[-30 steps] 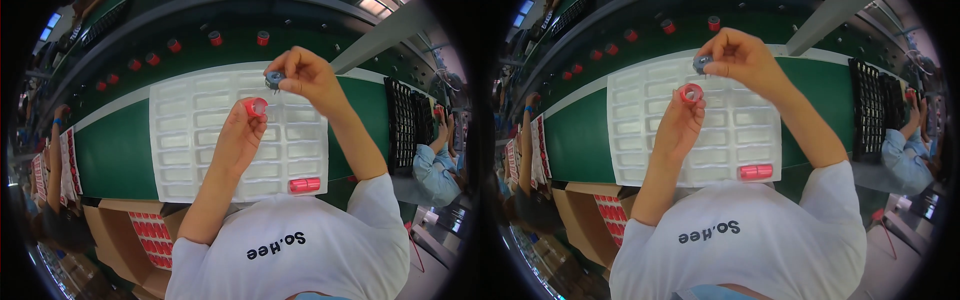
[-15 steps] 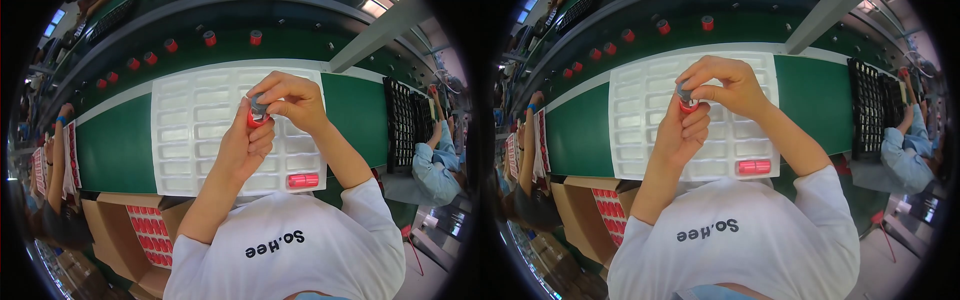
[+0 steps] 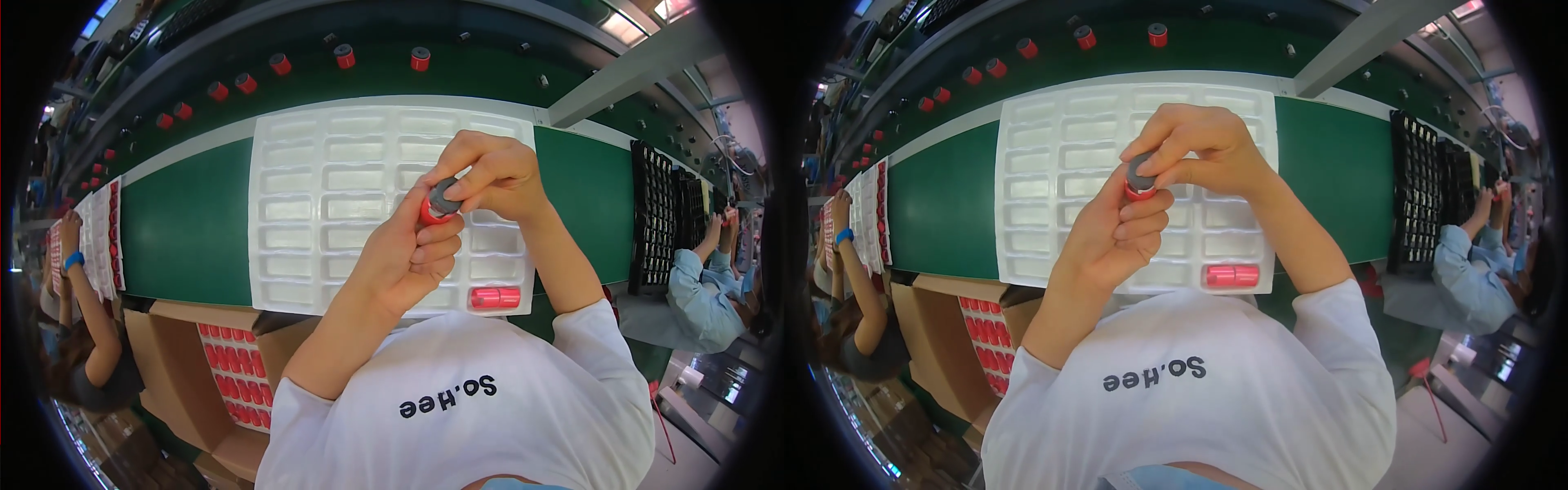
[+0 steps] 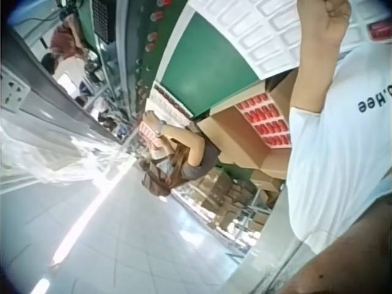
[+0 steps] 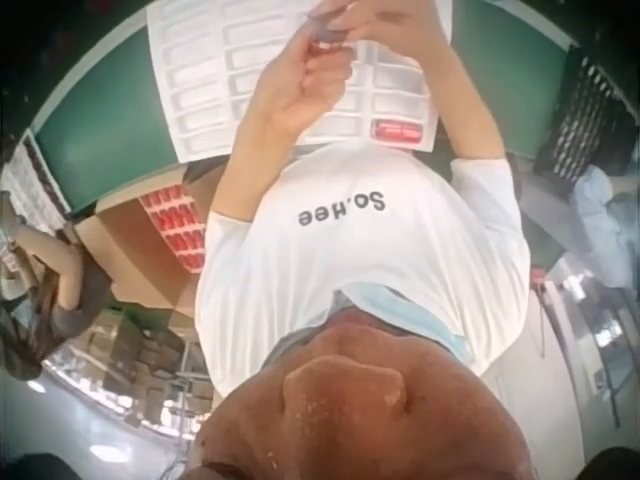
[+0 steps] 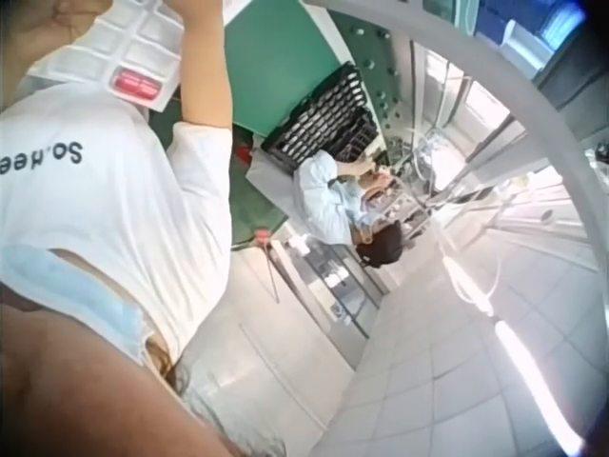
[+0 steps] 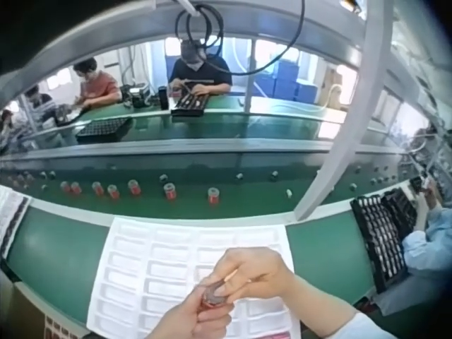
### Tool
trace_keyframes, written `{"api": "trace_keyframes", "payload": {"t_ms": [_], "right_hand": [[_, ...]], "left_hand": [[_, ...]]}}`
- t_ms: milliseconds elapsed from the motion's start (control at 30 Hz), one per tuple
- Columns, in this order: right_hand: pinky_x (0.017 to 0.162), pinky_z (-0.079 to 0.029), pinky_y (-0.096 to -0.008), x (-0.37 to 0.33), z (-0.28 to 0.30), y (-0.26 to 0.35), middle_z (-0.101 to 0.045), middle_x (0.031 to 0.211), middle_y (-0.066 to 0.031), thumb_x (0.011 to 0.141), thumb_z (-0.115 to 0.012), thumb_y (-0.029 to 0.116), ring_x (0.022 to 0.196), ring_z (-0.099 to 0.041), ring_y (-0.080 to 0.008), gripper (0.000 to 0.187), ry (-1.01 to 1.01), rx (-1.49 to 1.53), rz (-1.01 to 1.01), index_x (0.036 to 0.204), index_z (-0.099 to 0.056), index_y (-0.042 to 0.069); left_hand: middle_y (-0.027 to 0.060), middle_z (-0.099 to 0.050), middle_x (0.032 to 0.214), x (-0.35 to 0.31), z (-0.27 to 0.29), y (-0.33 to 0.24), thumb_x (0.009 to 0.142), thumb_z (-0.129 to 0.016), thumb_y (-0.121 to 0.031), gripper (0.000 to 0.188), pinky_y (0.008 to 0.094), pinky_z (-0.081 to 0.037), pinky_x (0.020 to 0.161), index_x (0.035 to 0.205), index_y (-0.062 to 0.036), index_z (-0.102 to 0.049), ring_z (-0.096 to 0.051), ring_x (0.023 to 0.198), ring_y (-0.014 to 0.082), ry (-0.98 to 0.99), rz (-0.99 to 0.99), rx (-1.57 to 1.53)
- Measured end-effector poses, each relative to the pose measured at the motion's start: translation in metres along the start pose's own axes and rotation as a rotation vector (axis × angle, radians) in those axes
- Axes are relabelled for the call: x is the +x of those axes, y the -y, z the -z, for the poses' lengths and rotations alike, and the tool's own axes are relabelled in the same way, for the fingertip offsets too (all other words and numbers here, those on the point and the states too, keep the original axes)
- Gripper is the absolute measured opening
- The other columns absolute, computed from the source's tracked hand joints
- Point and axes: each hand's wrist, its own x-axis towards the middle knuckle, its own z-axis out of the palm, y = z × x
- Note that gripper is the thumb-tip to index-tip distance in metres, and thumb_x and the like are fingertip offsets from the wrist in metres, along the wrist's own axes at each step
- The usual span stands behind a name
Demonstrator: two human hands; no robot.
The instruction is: The person assembles small components by hand, attaching caps to bottles and placing the capped bottles into a plastic tray.
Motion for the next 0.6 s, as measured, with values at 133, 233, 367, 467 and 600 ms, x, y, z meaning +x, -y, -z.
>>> {"api": "trace_keyframes", "payload": {"t_ms": [133,233,367,467,600], "right_hand": [[0.071,-0.05,-0.0316,-0.002,0.006,0.002,-0.07,0.096,-0.0153,0.075,-0.077,0.021,0.083,-0.063,-0.0239,0.019,0.043,0.005,-0.024,0.084,-0.072,0.005],[0.072,-0.05,-0.0317,-0.008,0.007,0.002,-0.07,0.097,-0.0154,0.076,-0.077,0.021,0.083,-0.064,-0.0239,0.019,0.016,-0.112,0.017,0.084,-0.072,0.005],[0.072,-0.051,-0.032,-0.016,0.0,0.002,-0.07,0.099,-0.015,0.077,-0.076,0.019,0.084,-0.064,-0.024,0.017,-0.007,-0.141,-0.02,0.086,-0.072,0.005],[0.073,-0.051,-0.0323,-0.019,-0.009,0.0,-0.069,0.1,-0.0144,0.077,-0.075,0.014,0.086,-0.064,-0.0242,0.015,-0.049,-0.241,-0.082,0.088,-0.071,0.004],[0.074,-0.051,-0.032,-0.027,-0.012,-0.004,-0.069,0.101,-0.0124,0.077,-0.073,0.01,0.089,-0.064,-0.0246,0.017,-0.061,-0.232,-0.133,0.093,-0.071,0.005]], "left_hand": [[-0.0059,-0.033,0.058,0.0,0.001,0.0,0.103,-0.036,-0.039,0.036,0.017,-0.022,0.039,0.089,-0.0095,-0.05,-0.027,0.046,0.0026,-0.012,0.02,0.085],[-0.0058,-0.033,0.059,0.0,-0.002,0.0,0.103,-0.034,-0.04,0.037,0.0176,-0.022,0.04,0.089,-0.0098,-0.049,-0.027,0.047,0.0029,-0.03,-0.002,0.13],[-0.0058,-0.033,0.06,0.01,0.007,0.005,0.104,-0.03,-0.04,0.037,0.0188,-0.022,0.042,0.09,-0.0108,-0.048,-0.027,0.048,0.0038,-0.017,-0.071,0.184],[-0.0057,-0.032,0.06,0.011,0.001,0.008,0.104,-0.028,-0.04,0.036,0.0197,-0.021,0.042,0.091,-0.0118,-0.047,-0.026,0.048,0.0042,-0.183,-0.19,0.232],[-0.0055,-0.032,0.06,0.013,0.007,0.008,0.104,-0.028,-0.039,0.035,0.0201,-0.02,0.043,0.091,-0.0126,-0.045,-0.026,0.049,0.0045,-0.203,-0.189,0.261]]}}
